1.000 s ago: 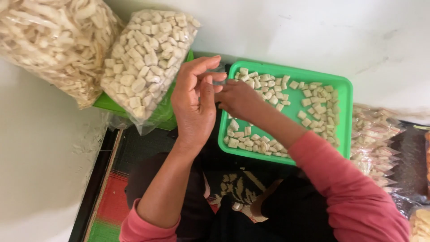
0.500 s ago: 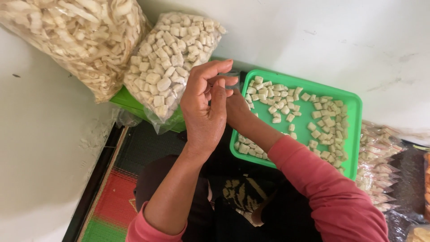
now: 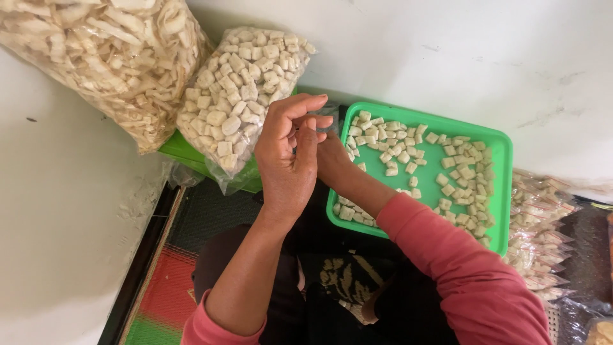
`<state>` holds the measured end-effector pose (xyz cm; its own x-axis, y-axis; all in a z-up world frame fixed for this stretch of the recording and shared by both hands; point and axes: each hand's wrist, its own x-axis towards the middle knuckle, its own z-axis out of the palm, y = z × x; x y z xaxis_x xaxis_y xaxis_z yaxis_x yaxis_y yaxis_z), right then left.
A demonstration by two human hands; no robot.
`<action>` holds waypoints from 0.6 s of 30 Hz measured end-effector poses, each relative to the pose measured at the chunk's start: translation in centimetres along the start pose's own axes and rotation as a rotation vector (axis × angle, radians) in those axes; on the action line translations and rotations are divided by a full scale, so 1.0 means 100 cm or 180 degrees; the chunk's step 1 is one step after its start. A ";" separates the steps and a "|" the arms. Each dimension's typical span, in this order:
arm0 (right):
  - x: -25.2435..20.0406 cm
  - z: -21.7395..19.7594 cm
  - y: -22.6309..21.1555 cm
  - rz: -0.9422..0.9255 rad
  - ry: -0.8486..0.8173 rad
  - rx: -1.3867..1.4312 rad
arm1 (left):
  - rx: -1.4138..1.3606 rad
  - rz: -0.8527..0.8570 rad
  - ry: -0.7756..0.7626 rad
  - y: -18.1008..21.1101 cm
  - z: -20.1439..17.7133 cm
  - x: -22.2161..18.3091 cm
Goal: The person sits on the floor and packs small white food cubes from a green tray into small clear plastic bags. They open each bag, fill it with the cubes, and place the filled bags aside.
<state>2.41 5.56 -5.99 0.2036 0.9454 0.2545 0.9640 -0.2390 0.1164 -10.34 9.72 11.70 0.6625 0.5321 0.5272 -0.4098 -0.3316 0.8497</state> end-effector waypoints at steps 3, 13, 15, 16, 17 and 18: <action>-0.002 0.010 0.006 0.0003 -0.0051 0.0177 | -0.0011 0.0001 0.0018 -0.001 0.001 0.000; 0.007 -0.023 0.001 -0.0085 -0.0066 0.0079 | 0.0039 -0.0046 0.0065 -0.002 0.002 0.001; 0.006 -0.022 0.003 -0.0082 -0.0104 0.0070 | 0.0030 -0.0063 0.0071 -0.002 0.001 0.001; 0.005 -0.021 0.005 -0.0082 -0.0106 0.0076 | 0.0033 -0.0068 0.0070 -0.004 0.001 0.001; 0.005 -0.020 0.006 -0.0081 -0.0117 0.0070 | 0.0033 -0.0079 0.0048 -0.006 0.001 0.001; 0.004 -0.020 0.007 -0.0080 -0.0128 0.0064 | 0.0034 -0.0090 0.0025 -0.007 0.001 0.001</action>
<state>2.87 5.37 -3.92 0.1857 0.9593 0.2128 0.9721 -0.2109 0.1028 -9.91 9.95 11.15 0.6687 0.5475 0.5031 -0.3844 -0.3247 0.8642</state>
